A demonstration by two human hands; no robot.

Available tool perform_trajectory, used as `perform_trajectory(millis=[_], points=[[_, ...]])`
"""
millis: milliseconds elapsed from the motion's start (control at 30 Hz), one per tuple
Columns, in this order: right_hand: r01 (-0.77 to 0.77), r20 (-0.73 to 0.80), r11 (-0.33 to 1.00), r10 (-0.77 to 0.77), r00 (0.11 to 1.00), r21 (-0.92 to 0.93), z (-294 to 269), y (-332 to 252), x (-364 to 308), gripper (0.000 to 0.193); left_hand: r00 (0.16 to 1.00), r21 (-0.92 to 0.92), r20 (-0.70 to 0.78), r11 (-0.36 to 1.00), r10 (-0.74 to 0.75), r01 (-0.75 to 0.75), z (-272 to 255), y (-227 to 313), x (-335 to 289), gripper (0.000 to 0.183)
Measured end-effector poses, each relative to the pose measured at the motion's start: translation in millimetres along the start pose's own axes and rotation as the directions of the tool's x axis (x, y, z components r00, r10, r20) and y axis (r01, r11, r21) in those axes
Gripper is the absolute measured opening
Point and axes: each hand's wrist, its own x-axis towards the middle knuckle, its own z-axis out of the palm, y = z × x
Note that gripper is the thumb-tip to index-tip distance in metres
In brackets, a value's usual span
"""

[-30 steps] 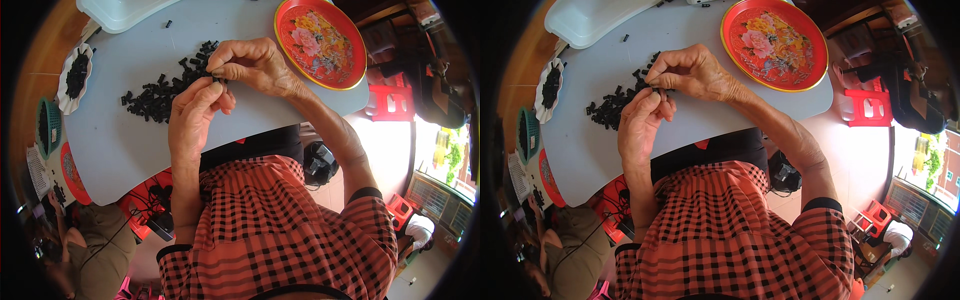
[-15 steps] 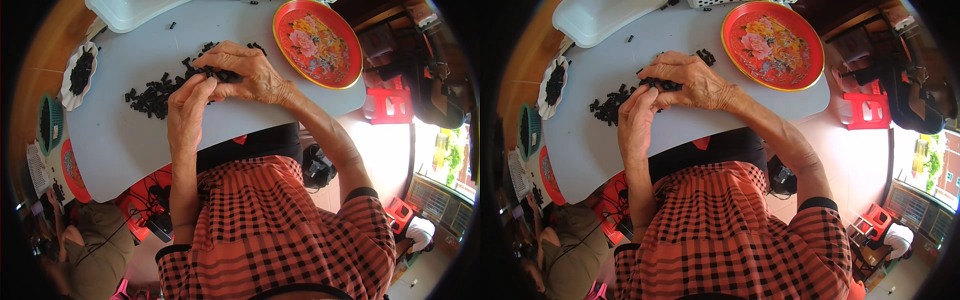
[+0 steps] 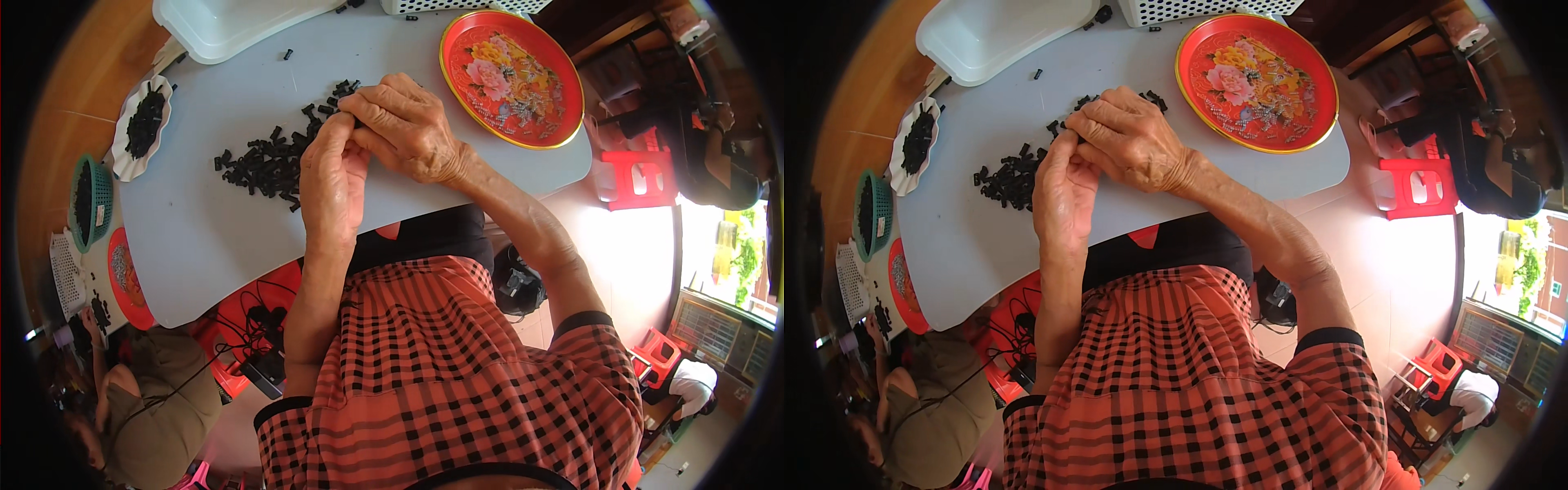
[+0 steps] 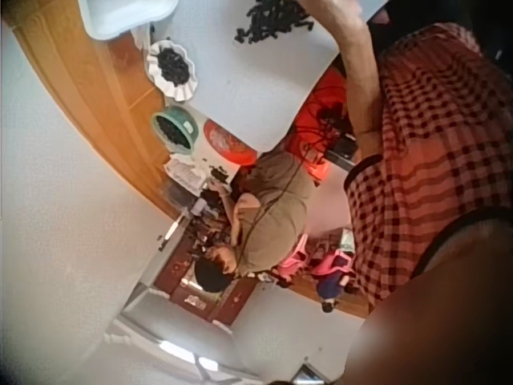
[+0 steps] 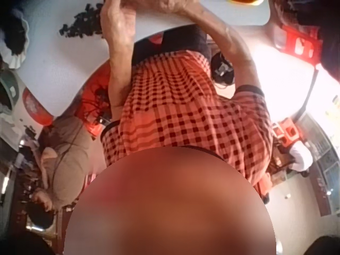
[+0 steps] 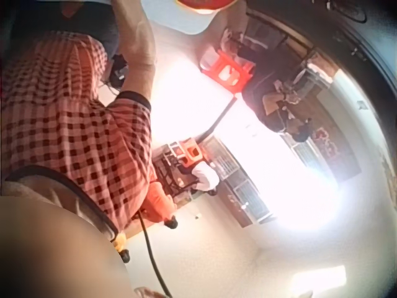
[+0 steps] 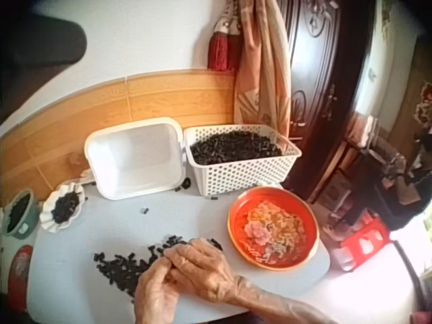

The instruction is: The person sorts small black plastic components by hand on a workbench, inspecting them one by one.

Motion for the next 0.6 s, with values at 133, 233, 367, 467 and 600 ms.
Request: perform_trajectory(millis=[133,233,367,467,600], points=[[-0.087,0.045,0.996,0.086,0.995,0.022,-3.7,3.0,-0.5,0.036,0.998,-0.004,0.025,0.998,-0.055,0.056,2.3,2.8,-0.7,0.023],[-0.177,0.033,0.979,0.181,0.983,-0.102,-33.1,24.0,32.8,0.031,0.993,0.22,0.095,0.971,0.075,-0.094,5.3,17.0,-8.9,0.04],[-0.302,-0.108,0.916,0.283,0.953,-0.263,-86.1,81.0,110.9,0.025,0.991,0.274,0.135,0.96,0.017,-0.054,7.9,22.8,-14.0,0.043],[0.16,0.016,0.754,-0.195,0.981,-0.637,-51.0,100.4,122.5,0.031,0.998,0.366,0.068,0.93,0.007,-0.031,-13.1,28.2,-25.1,0.039],[0.15,0.19,0.987,-0.136,0.972,-0.063,-8.0,84.2,100.2,0.017,0.994,0.308,0.109,0.951,0.006,-0.04,-13.4,27.1,-20.7,0.031]])
